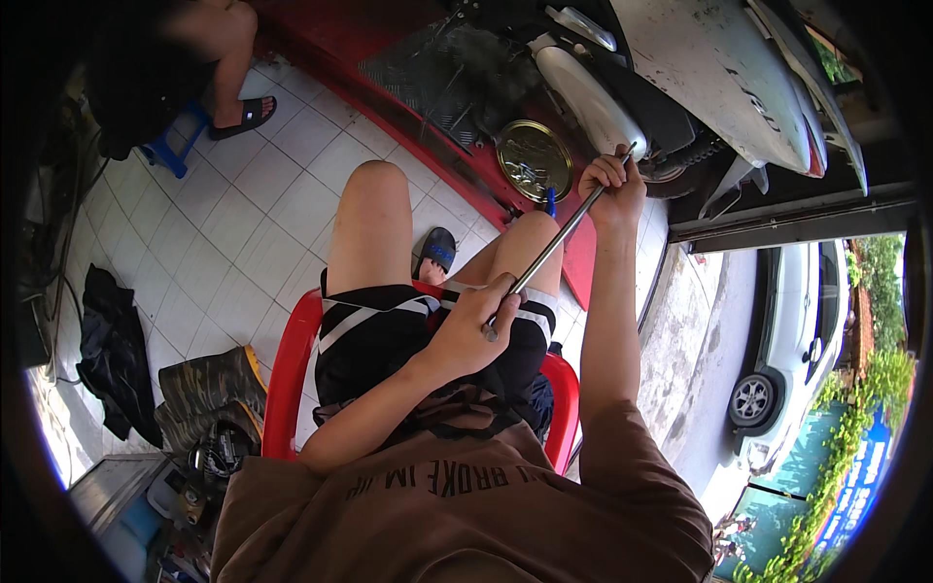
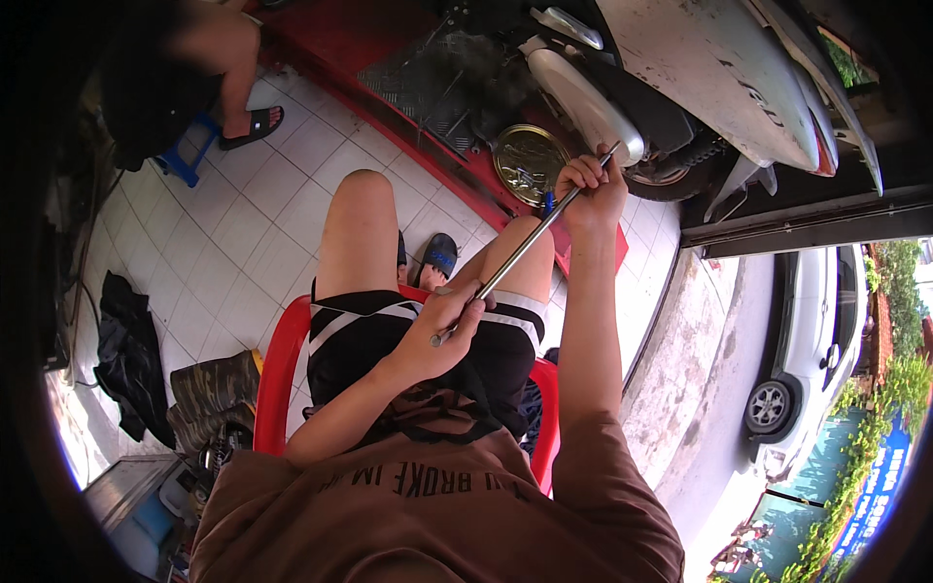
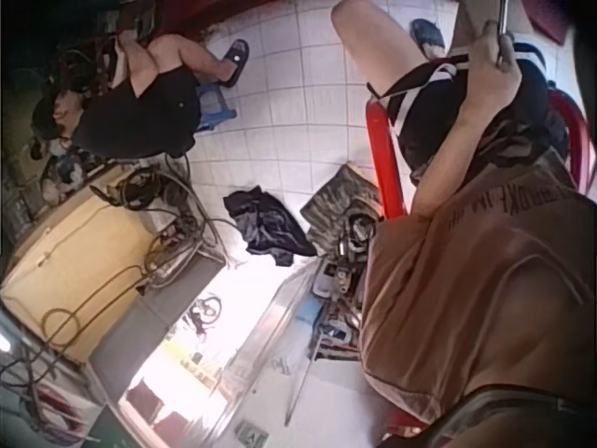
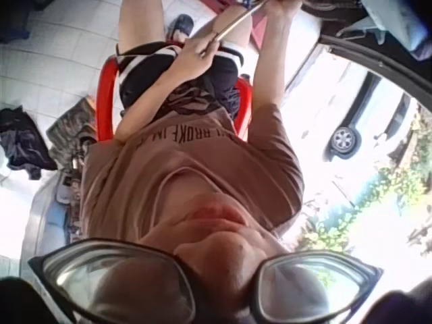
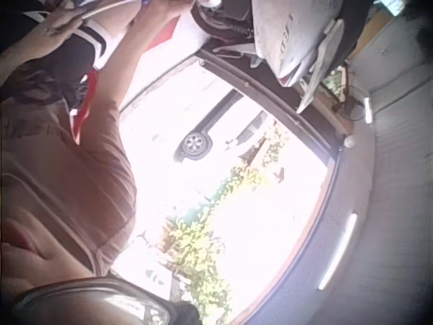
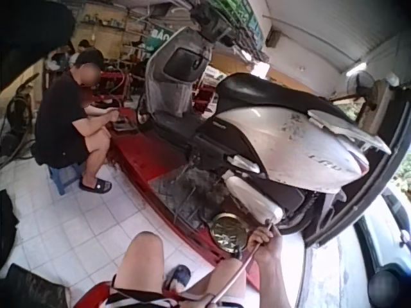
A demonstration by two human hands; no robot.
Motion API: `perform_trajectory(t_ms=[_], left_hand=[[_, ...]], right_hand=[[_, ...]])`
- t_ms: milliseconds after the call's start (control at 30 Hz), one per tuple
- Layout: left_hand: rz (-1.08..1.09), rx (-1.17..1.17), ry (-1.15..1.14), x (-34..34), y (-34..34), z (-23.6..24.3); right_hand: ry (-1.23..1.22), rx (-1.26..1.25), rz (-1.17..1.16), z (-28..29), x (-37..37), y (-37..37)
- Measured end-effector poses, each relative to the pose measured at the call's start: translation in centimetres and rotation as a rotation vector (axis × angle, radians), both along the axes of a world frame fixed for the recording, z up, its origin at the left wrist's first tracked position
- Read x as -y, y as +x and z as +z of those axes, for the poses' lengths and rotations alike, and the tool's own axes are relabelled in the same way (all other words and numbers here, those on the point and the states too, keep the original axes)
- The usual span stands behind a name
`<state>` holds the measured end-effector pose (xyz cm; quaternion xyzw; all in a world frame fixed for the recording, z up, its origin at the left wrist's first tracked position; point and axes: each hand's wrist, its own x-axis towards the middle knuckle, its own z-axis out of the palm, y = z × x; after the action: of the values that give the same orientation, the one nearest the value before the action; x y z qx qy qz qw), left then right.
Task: The person uses a T-handle wrench to loosen and tighten bolts on the underside of a white motorcycle. They repeatedly adjust the tool and reposition their hands to access different fasteners while sitting on a stool in a workshop.
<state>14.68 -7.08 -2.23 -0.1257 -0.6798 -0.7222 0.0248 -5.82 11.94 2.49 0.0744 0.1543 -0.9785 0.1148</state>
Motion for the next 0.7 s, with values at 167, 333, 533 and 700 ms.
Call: perform_trajectory(t_ms=[167,333,533,700], left_hand=[[0.000,0.084,0.004,-0.8,-2.9,-3.0],[0.032,0.099,-0.087,-3.6,-8.6,-6.2],[-0.066,0.216,-0.051,-2.0,-17.9,-5.8],[-0.146,0.108,-0.205,-0.7,-24.6,-9.4]], right_hand=[[0.229,0.125,0.165,-2.3,3.3,-6.6],[0.317,0.184,0.285,-4.0,5.1,-15.0],[0.425,0.188,0.232,-5.2,5.4,-24.3],[0.527,0.079,0.171,-5.2,2.9,-29.3]])
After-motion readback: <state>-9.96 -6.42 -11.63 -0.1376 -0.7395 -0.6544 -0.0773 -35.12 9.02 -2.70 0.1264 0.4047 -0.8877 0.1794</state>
